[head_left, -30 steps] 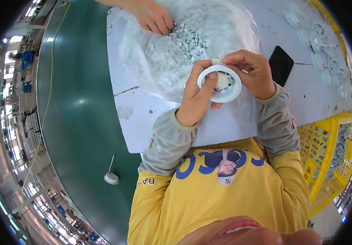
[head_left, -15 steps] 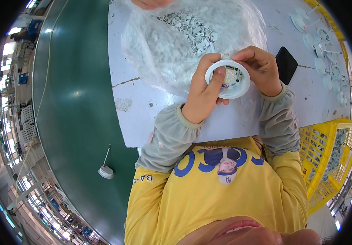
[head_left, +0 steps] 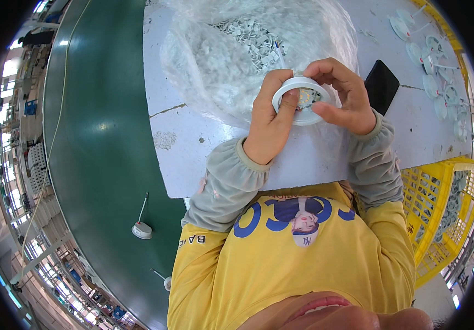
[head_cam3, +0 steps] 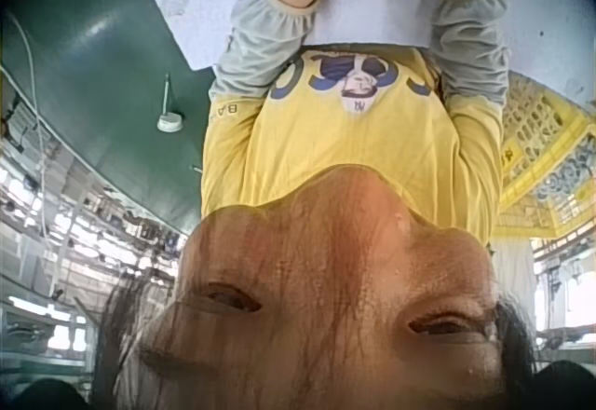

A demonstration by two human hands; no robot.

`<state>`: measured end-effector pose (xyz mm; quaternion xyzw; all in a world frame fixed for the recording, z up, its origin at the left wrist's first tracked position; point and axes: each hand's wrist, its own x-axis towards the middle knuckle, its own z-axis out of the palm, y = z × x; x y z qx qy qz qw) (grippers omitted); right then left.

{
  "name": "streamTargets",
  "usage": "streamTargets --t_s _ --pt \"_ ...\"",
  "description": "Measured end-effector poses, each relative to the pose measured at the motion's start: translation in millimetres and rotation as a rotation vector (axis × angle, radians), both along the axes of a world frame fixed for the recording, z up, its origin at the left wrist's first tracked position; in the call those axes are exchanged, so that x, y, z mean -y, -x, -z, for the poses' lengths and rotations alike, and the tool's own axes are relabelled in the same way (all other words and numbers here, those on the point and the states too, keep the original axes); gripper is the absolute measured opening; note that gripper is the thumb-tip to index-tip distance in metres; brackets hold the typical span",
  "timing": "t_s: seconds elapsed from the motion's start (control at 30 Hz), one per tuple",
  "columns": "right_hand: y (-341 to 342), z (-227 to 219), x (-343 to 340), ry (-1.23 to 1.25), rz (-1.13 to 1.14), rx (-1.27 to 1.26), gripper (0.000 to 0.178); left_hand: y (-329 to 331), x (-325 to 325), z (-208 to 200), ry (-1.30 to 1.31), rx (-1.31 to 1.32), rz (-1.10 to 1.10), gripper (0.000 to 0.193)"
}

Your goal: Assembling the internal components of an LED bulb into the housing.

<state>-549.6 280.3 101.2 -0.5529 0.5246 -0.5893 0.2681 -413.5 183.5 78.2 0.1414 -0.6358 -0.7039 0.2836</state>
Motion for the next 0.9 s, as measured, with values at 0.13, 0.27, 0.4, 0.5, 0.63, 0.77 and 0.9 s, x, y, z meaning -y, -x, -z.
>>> streamTargets --t_s 0.13,0.27,0.4,0.5,0.63,0.77,0.9 --pt "-6 5 2 -0.042 0.115 -0.009 0.026 1 1 -4 0.096 0.055 0.009 0.018" --pt "-6 7 3 -0.047 0.133 0.006 0.025 1 4 -7 0.073 0.081 0.042 0.017" --pt "-6 8 5 -0.035 0.134 0.021 0.025 1 5 -7 0.058 0.087 0.058 0.016" --pt "-7 8 5 -0.042 0.132 0.035 0.024 2 6 -8 0.064 0.076 0.044 0.015" --pt "-7 7 5 -0.079 0.113 0.063 0.024 0 11 -9 0.231 0.138 0.057 0.017" --pt "-7 7 3 -0.078 0.070 0.102 0.024 -1 13 -9 0.319 0.110 0.093 0.018" --pt "-4 5 0 -0.149 -0.027 0.158 0.029 -2 13 -4 0.379 -0.029 0.101 0.025"
